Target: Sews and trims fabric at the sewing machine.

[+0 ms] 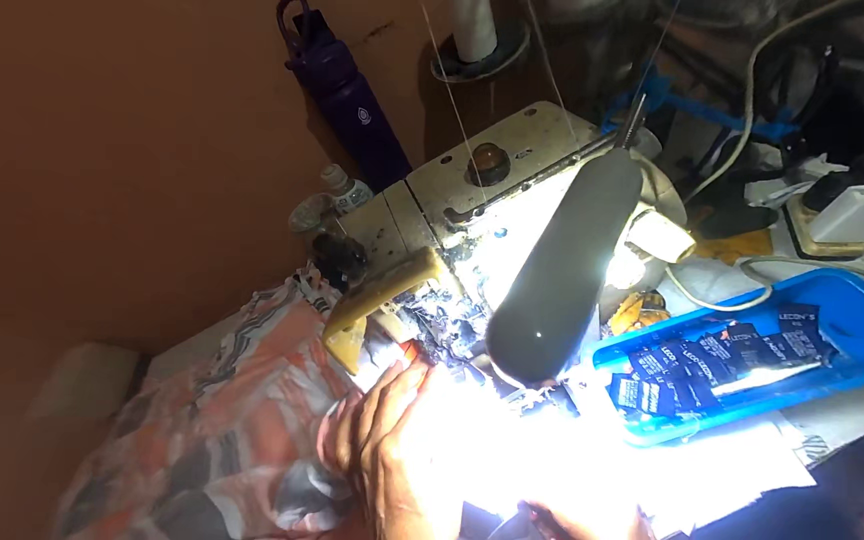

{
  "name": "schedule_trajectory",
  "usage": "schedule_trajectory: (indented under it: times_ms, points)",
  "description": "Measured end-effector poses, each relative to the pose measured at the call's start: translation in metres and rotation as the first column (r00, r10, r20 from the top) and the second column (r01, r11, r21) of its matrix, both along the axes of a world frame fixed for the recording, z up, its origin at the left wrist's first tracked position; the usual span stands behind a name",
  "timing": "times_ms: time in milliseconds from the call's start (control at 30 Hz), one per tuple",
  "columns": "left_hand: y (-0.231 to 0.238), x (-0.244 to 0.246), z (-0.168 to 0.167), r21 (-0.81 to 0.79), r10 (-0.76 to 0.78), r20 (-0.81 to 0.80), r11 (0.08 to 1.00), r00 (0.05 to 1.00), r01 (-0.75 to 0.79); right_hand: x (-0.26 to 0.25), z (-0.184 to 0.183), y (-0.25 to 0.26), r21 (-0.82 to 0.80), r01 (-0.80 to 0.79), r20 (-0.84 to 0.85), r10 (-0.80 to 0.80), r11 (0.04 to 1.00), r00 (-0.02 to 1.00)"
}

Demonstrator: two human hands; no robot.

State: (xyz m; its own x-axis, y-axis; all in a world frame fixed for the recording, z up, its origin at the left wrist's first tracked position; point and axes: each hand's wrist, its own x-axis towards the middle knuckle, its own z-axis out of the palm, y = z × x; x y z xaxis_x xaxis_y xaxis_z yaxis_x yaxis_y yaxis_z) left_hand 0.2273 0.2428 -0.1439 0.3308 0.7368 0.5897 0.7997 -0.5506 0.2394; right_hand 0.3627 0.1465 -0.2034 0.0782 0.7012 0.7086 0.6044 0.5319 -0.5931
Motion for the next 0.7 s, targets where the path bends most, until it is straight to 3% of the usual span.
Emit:
schedule_trajectory:
  times_ms: [233, 533, 700]
  points:
    - [0.015, 0.003, 0.003, -0.044, 0.009, 0.027, 0.999, 1.000, -0.008, -0.004, 0.001, 0.015, 0.094, 0.047, 0.026, -0.049, 0.994, 0.998]
    - [0.017, -0.001, -0.001, -0.032, 0.004, 0.031, 0.999, 1.000, -0.003, -0.005, -0.001, 0.010, 0.081, 0.032, 0.007, -0.033, 0.996, 0.999]
    - [0.037, -0.007, 0.004, -0.143, -0.038, 0.039, 0.989, 0.999, 0.043, -0.007, 0.006, 0.030, 0.084, 0.015, -0.008, -0.014, 0.996, 1.000]
